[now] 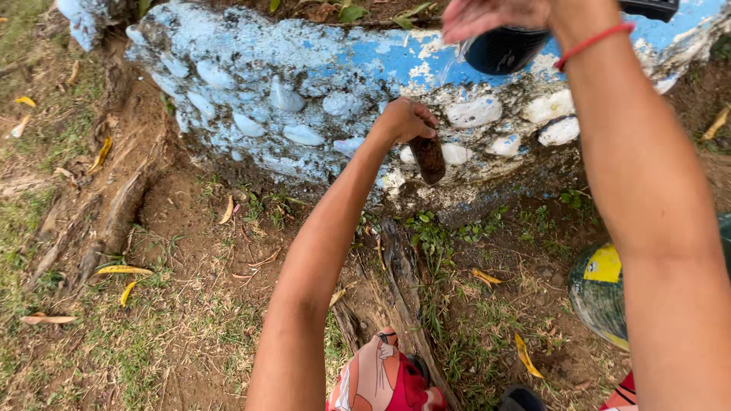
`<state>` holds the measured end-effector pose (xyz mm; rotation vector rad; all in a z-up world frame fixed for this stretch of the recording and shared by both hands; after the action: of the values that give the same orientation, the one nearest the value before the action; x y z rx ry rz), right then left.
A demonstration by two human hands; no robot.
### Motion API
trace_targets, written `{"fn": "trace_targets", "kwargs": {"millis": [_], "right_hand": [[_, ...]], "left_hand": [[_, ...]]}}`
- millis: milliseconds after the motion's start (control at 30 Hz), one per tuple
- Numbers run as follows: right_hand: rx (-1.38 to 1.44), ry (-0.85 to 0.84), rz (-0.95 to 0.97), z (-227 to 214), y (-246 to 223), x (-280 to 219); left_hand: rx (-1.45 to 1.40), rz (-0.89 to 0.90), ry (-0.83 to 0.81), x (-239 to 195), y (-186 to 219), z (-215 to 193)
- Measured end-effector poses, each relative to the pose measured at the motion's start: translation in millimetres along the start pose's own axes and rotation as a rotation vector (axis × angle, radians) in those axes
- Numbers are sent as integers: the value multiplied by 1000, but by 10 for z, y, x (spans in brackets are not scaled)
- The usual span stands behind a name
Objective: The person scrubs white decorative stones on a blue painted wall base using a brush and water. They pour water from a scoop onto the stones and scrub the surface by hand with a brush.
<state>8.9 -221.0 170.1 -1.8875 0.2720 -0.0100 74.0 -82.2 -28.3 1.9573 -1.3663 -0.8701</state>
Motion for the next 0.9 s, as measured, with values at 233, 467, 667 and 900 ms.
{"fn": "trace_targets", "kwargs": {"millis": [233, 467, 667, 900], "right_hand": [[-758, -31, -130, 1512, 128, -1040], [-684, 304, -336, 2259, 1379, -1331], [-882, 210, -263, 2298, 2575, -1656], [-1273, 67, -240, 2993, 2809, -1379]], "left_hand": [[149, -75, -6, -23, 73, -162], [-205, -137, -59, -488, -140, -62], [122, -30, 273, -1092, -293, -419], [613, 19, 562, -1243, -394, -376]]}}
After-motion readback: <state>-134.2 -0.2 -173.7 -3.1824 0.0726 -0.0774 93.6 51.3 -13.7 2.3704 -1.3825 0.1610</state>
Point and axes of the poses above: each hand's wrist, its own x-axis towards the middle knuckle, its own z-axis out of the palm, y = z × x, the point moved 9 cm from there along x, towards the middle knuckle, and after that the axes turned 9 degrees about -y, right-handed, at the moved point
